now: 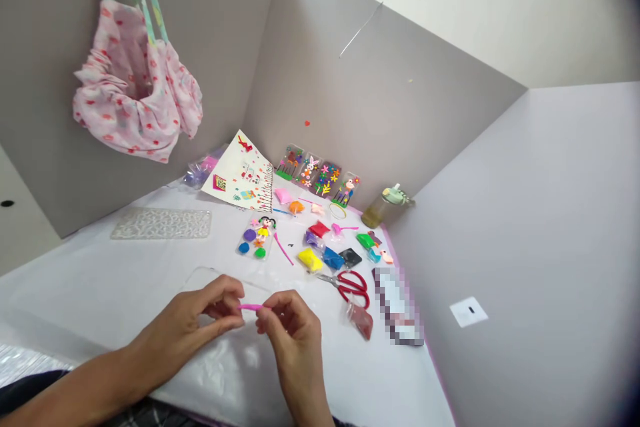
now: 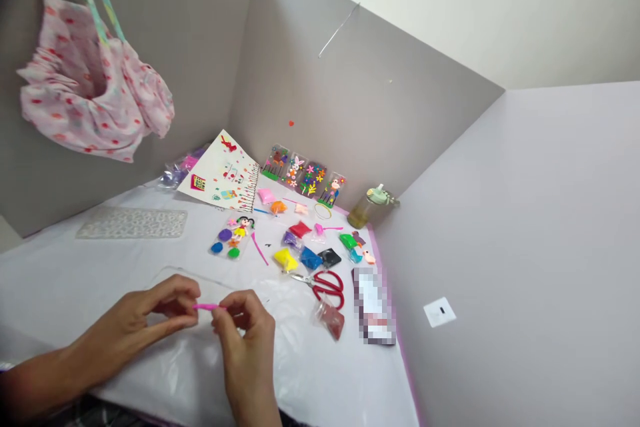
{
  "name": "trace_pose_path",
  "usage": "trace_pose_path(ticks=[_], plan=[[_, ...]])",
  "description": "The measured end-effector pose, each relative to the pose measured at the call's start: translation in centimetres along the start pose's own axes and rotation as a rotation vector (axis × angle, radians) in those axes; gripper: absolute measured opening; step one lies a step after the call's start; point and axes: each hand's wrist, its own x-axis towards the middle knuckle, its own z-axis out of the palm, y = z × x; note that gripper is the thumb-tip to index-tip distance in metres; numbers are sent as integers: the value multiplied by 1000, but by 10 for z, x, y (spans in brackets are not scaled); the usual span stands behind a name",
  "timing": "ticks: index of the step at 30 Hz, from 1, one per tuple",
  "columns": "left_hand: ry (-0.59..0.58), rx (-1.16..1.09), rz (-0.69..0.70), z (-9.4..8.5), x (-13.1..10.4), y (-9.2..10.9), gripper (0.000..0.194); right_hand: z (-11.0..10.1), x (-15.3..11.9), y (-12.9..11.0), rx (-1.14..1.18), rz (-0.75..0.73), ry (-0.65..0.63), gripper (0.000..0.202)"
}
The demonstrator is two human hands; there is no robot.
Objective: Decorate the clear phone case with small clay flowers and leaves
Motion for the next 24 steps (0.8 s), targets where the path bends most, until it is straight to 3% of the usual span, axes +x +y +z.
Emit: trace_pose_path(ticks=[10, 15, 24], plan=[[75, 59, 119, -3, -3, -16, 24, 9, 2, 6, 89, 44, -74, 9], [57, 52, 169, 0, -1, -8, 17, 10, 1, 2, -18, -26, -77, 6], [35, -11, 119, 4, -8, -9, 14, 17, -3, 7, -49, -28, -75, 2]])
